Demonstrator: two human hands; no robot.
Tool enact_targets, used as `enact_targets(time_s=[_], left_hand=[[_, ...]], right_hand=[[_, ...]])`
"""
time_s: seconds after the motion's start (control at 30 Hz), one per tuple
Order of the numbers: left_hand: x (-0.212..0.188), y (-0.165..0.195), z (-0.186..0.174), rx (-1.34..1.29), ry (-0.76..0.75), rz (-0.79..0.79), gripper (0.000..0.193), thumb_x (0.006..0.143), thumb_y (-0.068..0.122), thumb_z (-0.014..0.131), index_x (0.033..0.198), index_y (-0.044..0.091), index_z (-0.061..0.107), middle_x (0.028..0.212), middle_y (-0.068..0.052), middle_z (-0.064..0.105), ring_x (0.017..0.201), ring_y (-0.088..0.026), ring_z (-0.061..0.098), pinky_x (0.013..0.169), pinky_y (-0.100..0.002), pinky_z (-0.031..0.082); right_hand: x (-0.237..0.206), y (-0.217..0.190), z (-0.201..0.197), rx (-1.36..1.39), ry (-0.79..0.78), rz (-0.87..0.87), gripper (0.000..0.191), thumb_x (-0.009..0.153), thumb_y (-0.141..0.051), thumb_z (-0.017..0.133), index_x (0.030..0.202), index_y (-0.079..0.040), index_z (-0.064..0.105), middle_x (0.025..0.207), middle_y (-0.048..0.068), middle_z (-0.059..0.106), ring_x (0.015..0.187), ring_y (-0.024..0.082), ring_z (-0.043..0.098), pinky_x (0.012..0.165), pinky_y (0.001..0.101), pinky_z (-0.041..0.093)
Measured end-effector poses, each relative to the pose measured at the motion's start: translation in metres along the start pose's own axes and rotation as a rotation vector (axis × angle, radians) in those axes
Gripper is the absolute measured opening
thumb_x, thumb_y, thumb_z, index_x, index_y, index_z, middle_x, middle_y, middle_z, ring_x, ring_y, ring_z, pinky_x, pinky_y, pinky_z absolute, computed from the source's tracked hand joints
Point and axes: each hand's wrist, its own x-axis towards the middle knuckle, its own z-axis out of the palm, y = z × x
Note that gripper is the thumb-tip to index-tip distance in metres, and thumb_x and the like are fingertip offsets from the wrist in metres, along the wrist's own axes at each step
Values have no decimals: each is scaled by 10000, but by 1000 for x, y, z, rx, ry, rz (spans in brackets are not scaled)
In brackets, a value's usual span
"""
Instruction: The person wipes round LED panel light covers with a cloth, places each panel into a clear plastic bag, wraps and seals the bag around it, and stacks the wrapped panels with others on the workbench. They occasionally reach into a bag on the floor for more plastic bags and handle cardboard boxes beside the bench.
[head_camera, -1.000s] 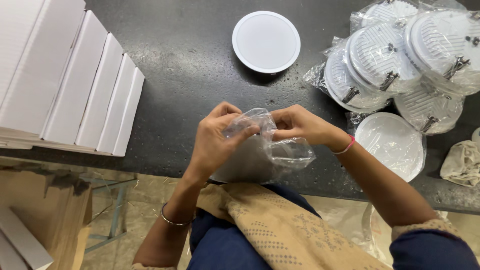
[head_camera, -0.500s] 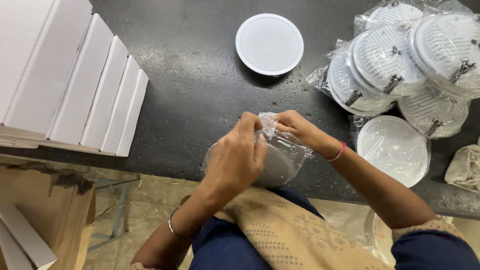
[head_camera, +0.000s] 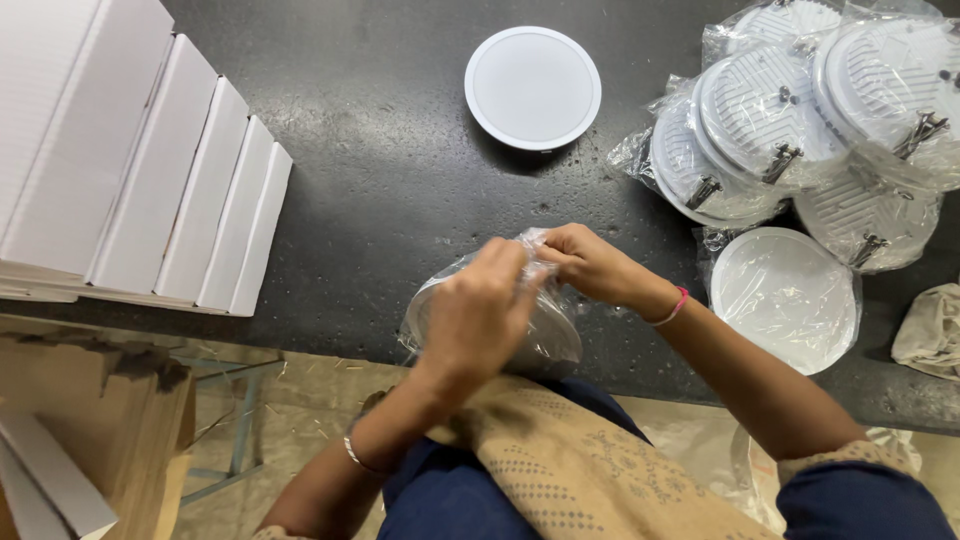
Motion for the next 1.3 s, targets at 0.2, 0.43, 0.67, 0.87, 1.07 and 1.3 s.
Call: enact_targets(time_s=[0.2,0.43,0.67,0.87,1.07,1.3], left_hand=[[15,-24,-31,-366,-44,66,430,826,112,763,1215,55,589,1180,-137,608,830,-232,721,725,-351,578],[22,-34,-37,-258,-73,304,87,891,79,755,950,45,701,980,-57,715,852,-235,729,762,-341,592],[12,-55,-46,-119,-179,489,201,927,-7,605,1093,25,714,1099,-87,726,973,-252,714,828,-349,592],[9,-46,-51,-49,-187,461,343,870,-44,531,1149,35,713,1162,-129,724,1131,-295,658,1036,-428,491],[35,-68,-50,-479,-462,145,254,994,92,579,1236,16,586,1097,-101,784,1127,-233,675,982,-405,479],[130,-165,26,-859,-74,-141,260,1102,164,603,1299,24,507,1238,-112,620,1052,-185,665,915,-340,573]], right_hand=[[-1,-8,4,-47,-15,-27,366,1061,-227,508,836,10,671,664,-21,562,608,58,507,551,252,457],[-10,-33,9,1,-33,-32,352,1071,-278,512,951,-6,701,701,-52,565,649,37,495,579,229,452],[-13,-50,7,-46,-73,-13,343,1049,-300,576,1040,4,733,715,-36,552,658,51,469,580,239,426],[-20,-65,0,-130,-94,-30,421,1001,-341,597,1264,-31,707,900,21,698,790,78,592,682,254,497],[-32,-75,-2,-134,-128,-28,578,889,-423,706,1343,-71,642,1184,83,749,972,151,729,816,306,580],[-69,-65,27,-245,43,-166,566,861,-460,770,1272,-76,714,1122,76,747,968,176,722,807,306,573]])
